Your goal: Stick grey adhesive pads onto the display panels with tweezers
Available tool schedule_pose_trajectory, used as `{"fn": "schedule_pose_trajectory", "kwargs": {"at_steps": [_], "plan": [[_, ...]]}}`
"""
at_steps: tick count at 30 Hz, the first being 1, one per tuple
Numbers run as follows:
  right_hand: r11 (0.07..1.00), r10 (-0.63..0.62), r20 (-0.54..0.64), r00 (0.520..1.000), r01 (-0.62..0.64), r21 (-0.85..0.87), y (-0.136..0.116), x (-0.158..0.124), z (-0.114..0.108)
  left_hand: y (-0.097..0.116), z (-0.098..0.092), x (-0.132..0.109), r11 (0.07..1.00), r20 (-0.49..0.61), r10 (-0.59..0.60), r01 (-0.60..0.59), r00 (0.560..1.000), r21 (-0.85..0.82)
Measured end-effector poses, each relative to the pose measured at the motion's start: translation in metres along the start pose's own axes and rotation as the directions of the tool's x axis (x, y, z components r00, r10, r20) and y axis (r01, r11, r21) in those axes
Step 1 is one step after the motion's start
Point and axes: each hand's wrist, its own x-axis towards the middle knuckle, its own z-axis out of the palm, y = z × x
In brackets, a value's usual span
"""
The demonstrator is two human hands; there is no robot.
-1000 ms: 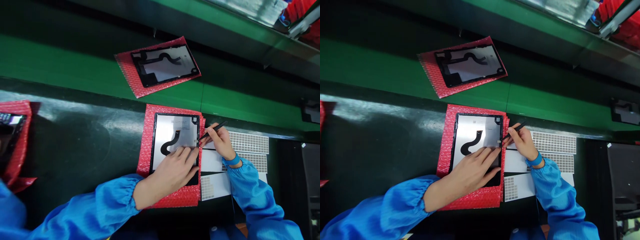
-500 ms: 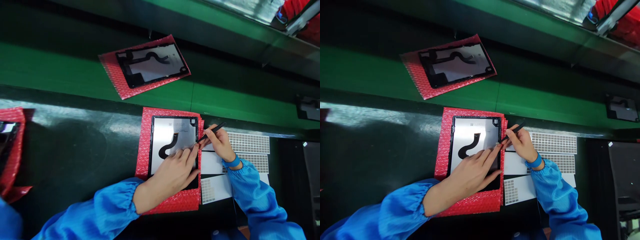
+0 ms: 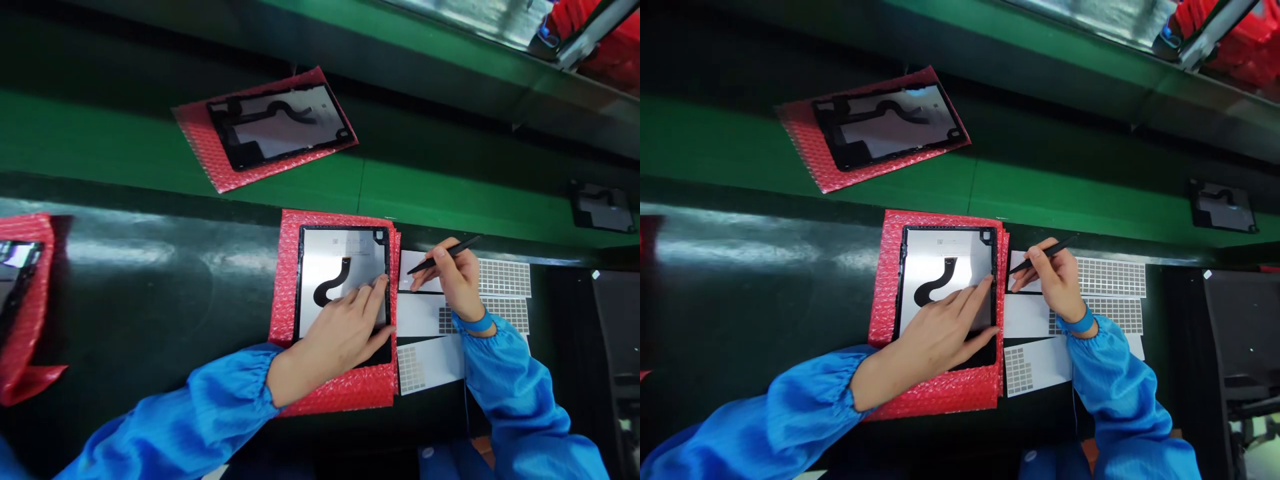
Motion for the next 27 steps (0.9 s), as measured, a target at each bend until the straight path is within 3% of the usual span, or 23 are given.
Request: {"fn": "schedule_pose_trajectory", "kwargs": {"at_steps": [5, 7, 9, 12, 14, 16, 19, 27], "plan": [[0.995, -0.065, -0.079, 0.995, 0.059, -0.077, -0.018, -0.048, -0.026, -0.002, -0.006, 0.005, 0.996, 0.076, -0.085, 0.086, 0.993, -0.010], [0.994, -0.052, -0.067, 0.996, 0.046, -0.095, -0.012, -0.074, -0.036, 0.002, -0.009, 0.006, 0.993, 0.076, -0.113, 0.112, 0.991, 0.025], [0.990, -0.021, -0.023, 1.000, 0.017, -0.139, 0.001, -0.101, -0.045, 0.010, -0.010, 0.001, 0.994, 0.007, -0.096, 0.095, 0.995, 0.051], [0.966, 0.024, 0.065, 0.998, -0.006, -0.258, 0.023, -0.134, -0.052, 0.034, -0.004, -0.020, 0.994, -0.093, 0.103, -0.100, 0.990, 0.032], [0.945, 0.039, 0.108, 0.993, -0.002, -0.327, 0.035, -0.148, -0.052, 0.053, 0.005, -0.038, 0.960, -0.078, 0.278, -0.278, 0.957, 0.002], [0.927, 0.042, 0.121, 0.992, 0.007, -0.376, 0.042, -0.155, -0.051, 0.069, 0.016, -0.055, 0.927, -0.028, 0.374, -0.374, 0.927, -0.019], [0.904, 0.035, 0.112, 0.993, 0.016, -0.426, 0.048, -0.158, -0.049, 0.082, 0.029, -0.067, 0.934, 0.038, 0.358, -0.358, 0.933, -0.021], [0.892, 0.006, 0.124, 0.992, 0.050, -0.449, 0.051, -0.155, -0.044, 0.081, 0.030, -0.066, 0.949, 0.068, 0.316, -0.317, 0.946, 0.000]]}}
